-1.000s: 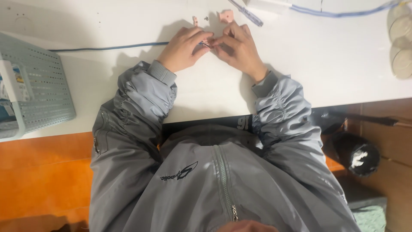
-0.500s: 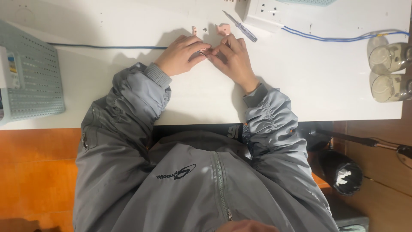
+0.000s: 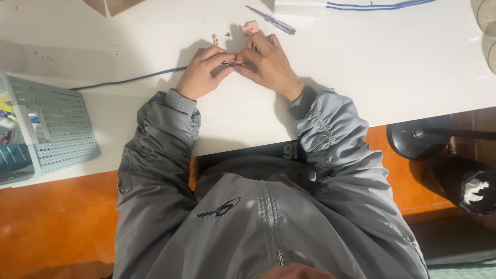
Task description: Wiring electrical plugs by inserting wires into terminals and securing them using a screwdriver
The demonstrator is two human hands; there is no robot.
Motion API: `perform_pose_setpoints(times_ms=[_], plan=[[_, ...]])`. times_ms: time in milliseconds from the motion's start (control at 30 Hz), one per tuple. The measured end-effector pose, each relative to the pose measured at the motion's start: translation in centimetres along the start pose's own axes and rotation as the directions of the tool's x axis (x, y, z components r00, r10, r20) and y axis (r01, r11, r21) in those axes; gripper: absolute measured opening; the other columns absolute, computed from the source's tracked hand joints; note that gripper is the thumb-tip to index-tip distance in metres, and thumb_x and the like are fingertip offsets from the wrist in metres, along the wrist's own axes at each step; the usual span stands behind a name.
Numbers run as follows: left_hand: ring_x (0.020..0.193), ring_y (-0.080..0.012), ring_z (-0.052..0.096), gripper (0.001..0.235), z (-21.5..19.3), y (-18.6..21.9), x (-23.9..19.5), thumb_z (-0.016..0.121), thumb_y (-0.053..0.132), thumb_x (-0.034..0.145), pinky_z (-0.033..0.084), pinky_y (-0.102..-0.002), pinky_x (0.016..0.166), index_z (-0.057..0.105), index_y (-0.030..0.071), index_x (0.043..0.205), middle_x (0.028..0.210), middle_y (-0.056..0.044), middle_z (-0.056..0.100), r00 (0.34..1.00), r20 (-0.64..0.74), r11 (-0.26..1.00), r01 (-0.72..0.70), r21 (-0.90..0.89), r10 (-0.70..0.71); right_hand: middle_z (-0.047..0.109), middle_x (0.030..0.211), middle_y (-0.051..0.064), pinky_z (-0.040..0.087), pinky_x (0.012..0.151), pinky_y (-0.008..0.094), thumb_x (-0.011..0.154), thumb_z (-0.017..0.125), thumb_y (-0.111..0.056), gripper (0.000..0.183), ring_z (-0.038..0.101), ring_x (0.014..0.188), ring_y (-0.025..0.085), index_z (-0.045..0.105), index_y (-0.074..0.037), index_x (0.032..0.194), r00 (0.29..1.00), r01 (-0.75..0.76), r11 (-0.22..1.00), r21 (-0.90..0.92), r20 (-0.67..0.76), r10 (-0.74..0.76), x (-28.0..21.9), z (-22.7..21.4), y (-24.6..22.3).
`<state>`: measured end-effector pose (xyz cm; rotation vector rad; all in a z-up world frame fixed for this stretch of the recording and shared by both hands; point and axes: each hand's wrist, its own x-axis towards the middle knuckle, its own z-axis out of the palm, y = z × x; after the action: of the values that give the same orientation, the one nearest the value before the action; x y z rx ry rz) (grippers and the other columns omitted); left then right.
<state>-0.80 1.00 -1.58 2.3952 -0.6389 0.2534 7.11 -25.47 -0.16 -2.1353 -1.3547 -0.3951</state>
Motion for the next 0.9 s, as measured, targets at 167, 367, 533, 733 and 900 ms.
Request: perform_pose_setpoints(times_ms=[167,367,533,733,900], plan=[[0.106,-0.0274,0.06,0.038,-1.7,2.0,1.2,0.076,0.023,0.117,0.049,-0.048,0.111,0.06,0.014,0.151,0.127,-0.002,0.075,0.986,0.091,0.985,0.146,-0.098,-0.137,0.05,0.112,0.005,0.039,0.095,0.039,0.116,0.084,-0.027,0.016,0.06,0.108,0.024,0.088,-0.014,0.125,0.998,0.068,0.994,0.081,-0.008,-0.068,-0.2,-0.3,0.6],[0.09,-0.0221,0.054,0.043,-2.4,2.3,2.3,0.085,0.021,0.112,0.051,-0.041,0.1,0.052,0.015,0.139,0.114,-0.004,0.073,0.968,0.143,0.959,0.23,-0.165,-0.207,0.054,0.12,0.006,0.037,0.092,0.041,0.114,0.087,-0.03,0.019,0.063,0.125,0.023,0.082,-0.014,0.106,0.999,-0.025,0.996,0.082,-0.021,0.027,-0.1,-0.7,0.9],[0.086,-0.0227,0.055,0.047,-1.6,2.3,3.0,0.088,0.019,0.111,0.055,-0.042,0.097,0.047,0.011,0.133,0.112,-0.008,0.074,0.98,0.099,0.967,0.185,-0.175,-0.17,0.058,0.159,0.011,0.039,0.097,0.044,0.115,0.091,-0.031,0.018,0.06,0.121,0.024,0.089,-0.016,0.125,0.999,0.036,0.993,0.11,0.004,-0.037,-0.3,-2.0,2.0],[0.091,-0.0275,0.062,0.048,-0.8,2.3,3.5,0.089,0.019,0.111,0.057,-0.047,0.106,0.047,0.011,0.132,0.117,-0.009,0.077,0.991,0.047,0.976,0.134,-0.173,-0.128,0.056,0.122,0.006,0.037,0.098,0.046,0.113,0.091,-0.026,0.02,0.057,0.125,0.026,0.093,-0.008,0.12,1.0,-0.001,0.982,0.188,0.027,-0.004,-0.5,-2.0,2.8],[0.095,-0.0305,0.057,0.046,-0.8,2.3,3.4,0.088,0.016,0.11,0.051,-0.044,0.091,0.044,0.012,0.127,0.117,-0.009,0.079,0.987,0.073,0.973,0.157,-0.171,-0.146,0.044,0.113,0.003,0.035,0.095,0.041,0.114,0.094,-0.029,0.019,0.053,0.106,0.022,0.087,-0.012,0.115,0.999,-0.047,0.987,0.157,0.009,0.046,-0.6,-1.7,2.7]])
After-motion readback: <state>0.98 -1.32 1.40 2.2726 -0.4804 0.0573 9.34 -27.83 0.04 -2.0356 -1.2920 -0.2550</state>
